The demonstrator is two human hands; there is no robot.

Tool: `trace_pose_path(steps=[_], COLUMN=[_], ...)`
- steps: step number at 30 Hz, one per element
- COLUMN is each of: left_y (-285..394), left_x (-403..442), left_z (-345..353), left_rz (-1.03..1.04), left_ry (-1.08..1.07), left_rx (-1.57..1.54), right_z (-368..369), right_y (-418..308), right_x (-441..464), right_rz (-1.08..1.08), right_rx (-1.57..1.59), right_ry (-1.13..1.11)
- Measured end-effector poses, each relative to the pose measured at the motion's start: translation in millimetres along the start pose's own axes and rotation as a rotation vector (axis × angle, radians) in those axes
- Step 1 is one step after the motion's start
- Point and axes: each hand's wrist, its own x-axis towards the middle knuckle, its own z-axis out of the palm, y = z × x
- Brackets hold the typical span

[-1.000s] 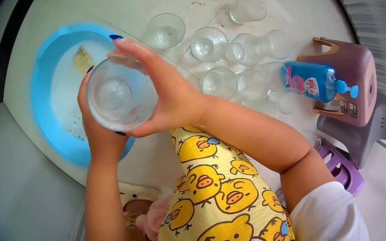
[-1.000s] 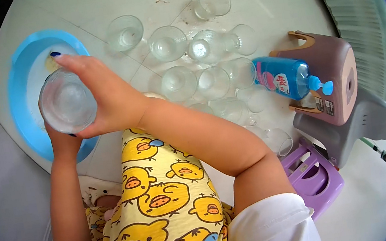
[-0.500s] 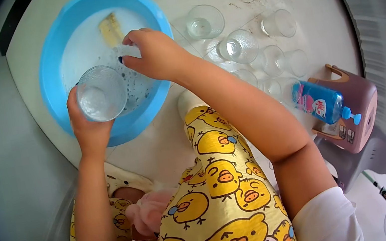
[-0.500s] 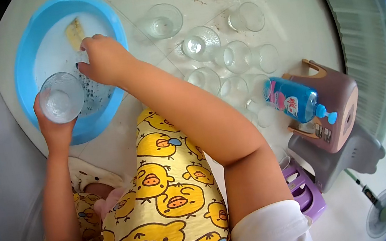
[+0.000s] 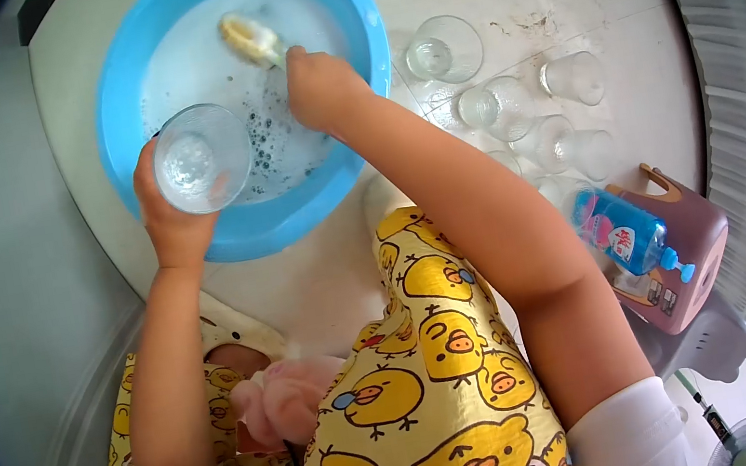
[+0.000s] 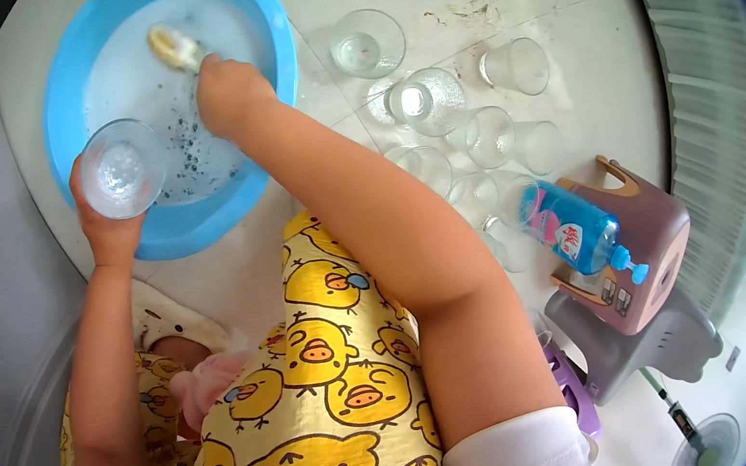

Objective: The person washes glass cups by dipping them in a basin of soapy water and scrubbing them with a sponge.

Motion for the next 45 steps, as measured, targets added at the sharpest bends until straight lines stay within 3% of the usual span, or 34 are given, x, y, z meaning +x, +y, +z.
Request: trace_pose_path(steps=[5, 10, 16, 26, 28, 33, 36, 42, 45], left_y=[4.1, 1.5, 2.8, 6.3, 0.4, 0.7, -5.9, -1.3, -3.7], left_x=[-2.5, -2.9, -0.5, 0.6, 0.0, 0.9, 0.6, 0.8, 1.6], left_z=[-2.1, -1.3, -1.8, -1.4, -0.4, -0.7, 0.4, -1.9, -1.9], left_rz=[-0.056, -0.022, -0.057, -0.156, -0.117, -0.068, -0.030, 0.005, 0.001], left_ry=[-0.038, 0.020, -0.086, -0.111, -0.105, -0.122, -0.122, -0.132, -0.165], left_rx=[0.018, -0.040, 0.025, 0.049, 0.005, -0.042, -0.023, -0.057, -0.057], right_z=[-41.3, -79.2, -87.1, -120.6, -88.8, -50.2, -45.1, -59.8, -63.5], right_y=[-7.9, 7.7, -9.2, -32.5, -28.2, -51.0, -48.5, -60.1, -66.3], right_x=[-43.4, -66.9, -69.4, -84.5, -69.2, -54.4, -54.0, -55.0, -52.0], right_rz=[-0.070, -0.379, -0.372, -0.266, -0.464, -0.524, -0.403, -0.433, -0.413], right_rx=[0.014, 0.002, -0.182, -0.187, -0.260, -0.512, -0.439, -0.213, -0.332], right_ry=[0.063, 0.119, 0.043, -0.112, -0.036, 0.007, -0.015, -0.133, -0.071])
